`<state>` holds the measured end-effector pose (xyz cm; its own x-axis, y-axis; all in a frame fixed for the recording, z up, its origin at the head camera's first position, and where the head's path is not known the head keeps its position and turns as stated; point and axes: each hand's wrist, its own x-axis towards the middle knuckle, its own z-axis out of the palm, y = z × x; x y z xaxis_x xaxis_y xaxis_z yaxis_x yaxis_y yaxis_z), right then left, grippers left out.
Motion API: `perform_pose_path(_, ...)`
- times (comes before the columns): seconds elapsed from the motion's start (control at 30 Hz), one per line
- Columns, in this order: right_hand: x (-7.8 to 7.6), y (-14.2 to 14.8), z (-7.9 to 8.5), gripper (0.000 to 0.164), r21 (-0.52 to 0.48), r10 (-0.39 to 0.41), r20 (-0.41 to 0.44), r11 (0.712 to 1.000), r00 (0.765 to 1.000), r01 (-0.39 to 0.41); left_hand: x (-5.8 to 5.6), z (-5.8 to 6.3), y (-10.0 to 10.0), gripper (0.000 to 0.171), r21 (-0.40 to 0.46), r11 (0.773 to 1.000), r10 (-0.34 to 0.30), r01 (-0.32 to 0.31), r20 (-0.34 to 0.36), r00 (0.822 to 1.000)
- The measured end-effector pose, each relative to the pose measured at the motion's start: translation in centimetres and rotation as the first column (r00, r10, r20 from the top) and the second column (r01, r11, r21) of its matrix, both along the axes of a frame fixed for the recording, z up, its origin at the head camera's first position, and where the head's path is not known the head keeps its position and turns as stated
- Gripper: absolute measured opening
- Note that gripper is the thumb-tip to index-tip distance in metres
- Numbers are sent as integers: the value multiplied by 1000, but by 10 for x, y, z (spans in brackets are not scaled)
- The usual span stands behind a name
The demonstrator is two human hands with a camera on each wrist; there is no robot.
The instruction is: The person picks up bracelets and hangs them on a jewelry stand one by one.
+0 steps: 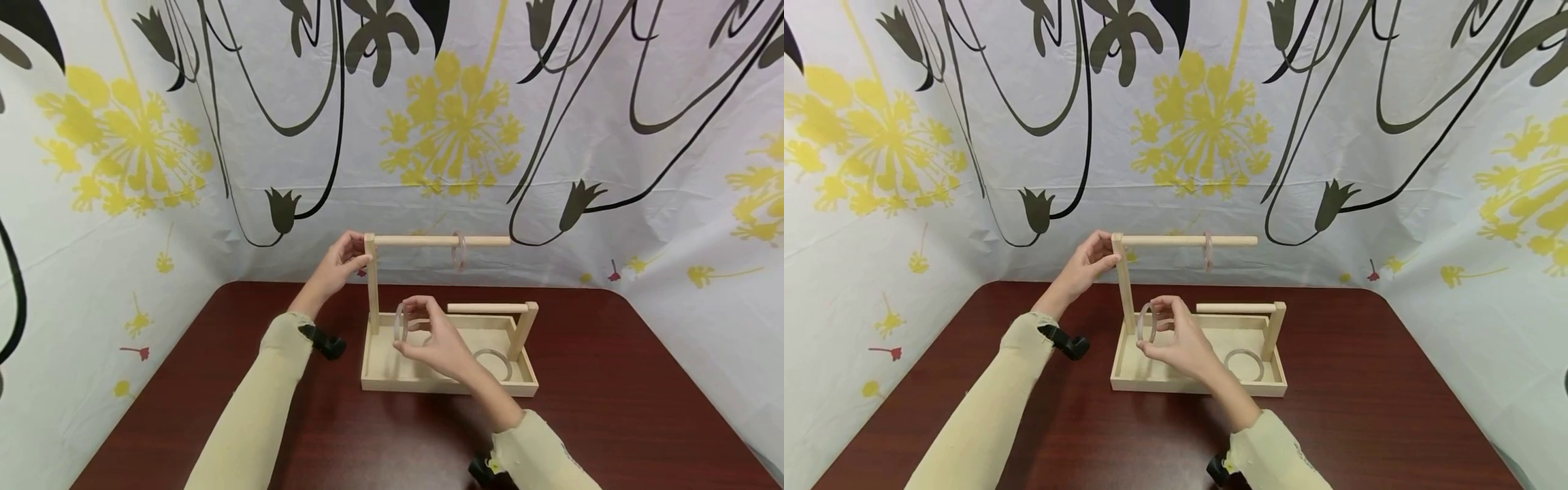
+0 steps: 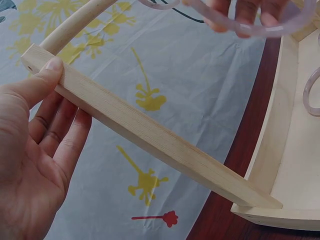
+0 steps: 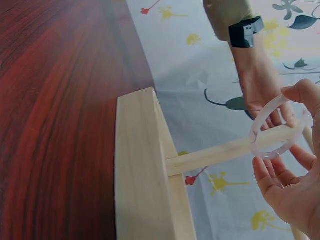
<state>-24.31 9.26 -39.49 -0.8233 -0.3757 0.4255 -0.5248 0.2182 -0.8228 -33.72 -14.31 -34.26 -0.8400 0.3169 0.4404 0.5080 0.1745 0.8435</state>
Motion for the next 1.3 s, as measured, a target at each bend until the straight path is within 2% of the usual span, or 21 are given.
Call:
perform_pose_path(0.3, 4, 10, 14, 65, -64, 14, -7, 998, 1000, -15, -1, 0, -1, 28, 9, 1000, -2, 2, 9, 1000)
perform_pose_path(0.6, 9, 26, 29, 66, -53, -7, -18, 999, 1000, 6, -1, -1, -2, 28, 13, 1000, 0, 0, 16, 1000)
perform_pose_path(0.87, 9, 39, 34, 66, -74, -44, -71, 997, 997, 39, -2, -1, -1, 28, 22, 1000, -13, 13, 16, 1000)
perform_pose_path(1.3, 4, 62, 37, 66, -70, -112, -91, 992, 990, 106, -1, 0, -1, 29, 18, 1000, -10, 10, 29, 1000)
